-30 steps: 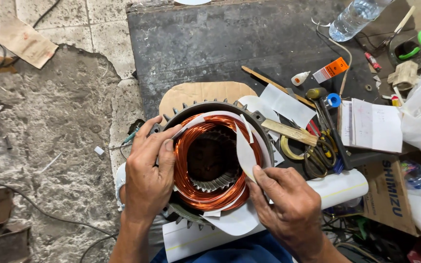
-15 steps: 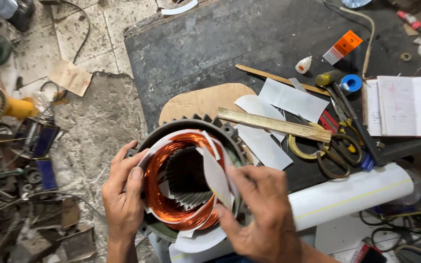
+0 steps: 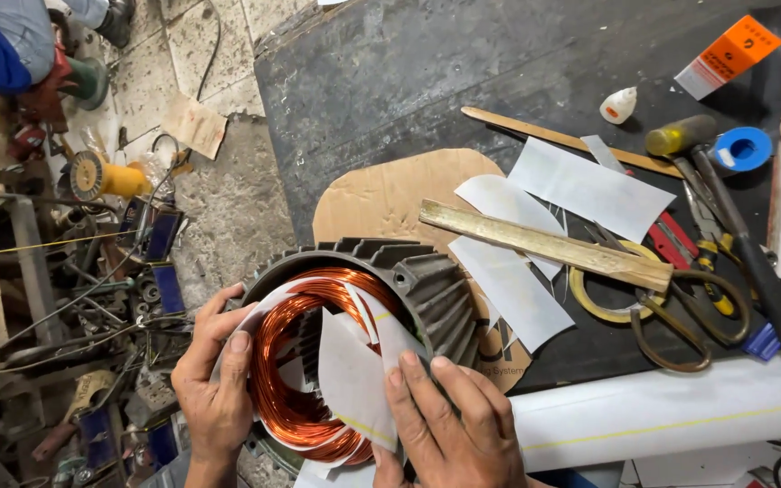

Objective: Fitting insulation strips into the slots of an electric motor stator between copper windings.

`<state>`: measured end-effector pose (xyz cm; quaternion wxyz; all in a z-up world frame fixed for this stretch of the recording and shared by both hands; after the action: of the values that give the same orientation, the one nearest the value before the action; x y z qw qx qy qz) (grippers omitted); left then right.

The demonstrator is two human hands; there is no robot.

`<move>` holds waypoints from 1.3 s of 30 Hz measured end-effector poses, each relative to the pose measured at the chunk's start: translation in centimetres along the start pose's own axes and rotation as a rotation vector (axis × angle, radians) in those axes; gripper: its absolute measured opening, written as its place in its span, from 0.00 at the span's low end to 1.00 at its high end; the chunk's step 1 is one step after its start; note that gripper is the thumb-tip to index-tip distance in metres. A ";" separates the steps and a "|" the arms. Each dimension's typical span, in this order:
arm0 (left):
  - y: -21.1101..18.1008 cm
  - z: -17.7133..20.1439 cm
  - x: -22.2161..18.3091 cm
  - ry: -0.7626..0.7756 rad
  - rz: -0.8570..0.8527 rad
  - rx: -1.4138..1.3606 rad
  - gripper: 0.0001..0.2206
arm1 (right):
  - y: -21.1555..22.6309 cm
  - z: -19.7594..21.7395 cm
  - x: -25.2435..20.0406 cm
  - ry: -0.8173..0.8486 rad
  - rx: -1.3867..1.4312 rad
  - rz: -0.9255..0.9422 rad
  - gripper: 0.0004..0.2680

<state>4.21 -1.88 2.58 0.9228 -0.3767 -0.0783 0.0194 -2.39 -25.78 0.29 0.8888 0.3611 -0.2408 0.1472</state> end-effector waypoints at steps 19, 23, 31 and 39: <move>-0.1 0.7 0.5 -0.042 -0.205 -0.134 0.09 | 1.8 1.9 2.1 0.127 -0.033 -0.025 0.28; 0.4 1.0 0.4 -0.053 -0.257 -0.263 0.09 | 1.5 2.4 2.5 0.169 0.024 -0.182 0.26; 1.4 1.1 0.1 -0.053 -0.332 -0.390 0.11 | 4.2 1.9 5.5 0.284 -0.224 -0.333 0.18; 2.1 1.0 -0.4 -0.098 -0.351 -0.370 0.13 | 4.9 1.4 7.4 0.315 -0.468 -0.569 0.13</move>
<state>3.68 0.27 1.70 0.8225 -0.5184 -0.1893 -0.1378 1.30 -22.72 7.86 0.9784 0.1739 -0.0189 -0.1099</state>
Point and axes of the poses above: each hand's wrist, its own x-axis towards the middle knuckle, its own z-axis out of the back of the hand, y = z × x, the point moved 4 cm from there along x, towards the middle knuckle, and after that the axes turned 4 degrees about x, right-handed, at the moved point
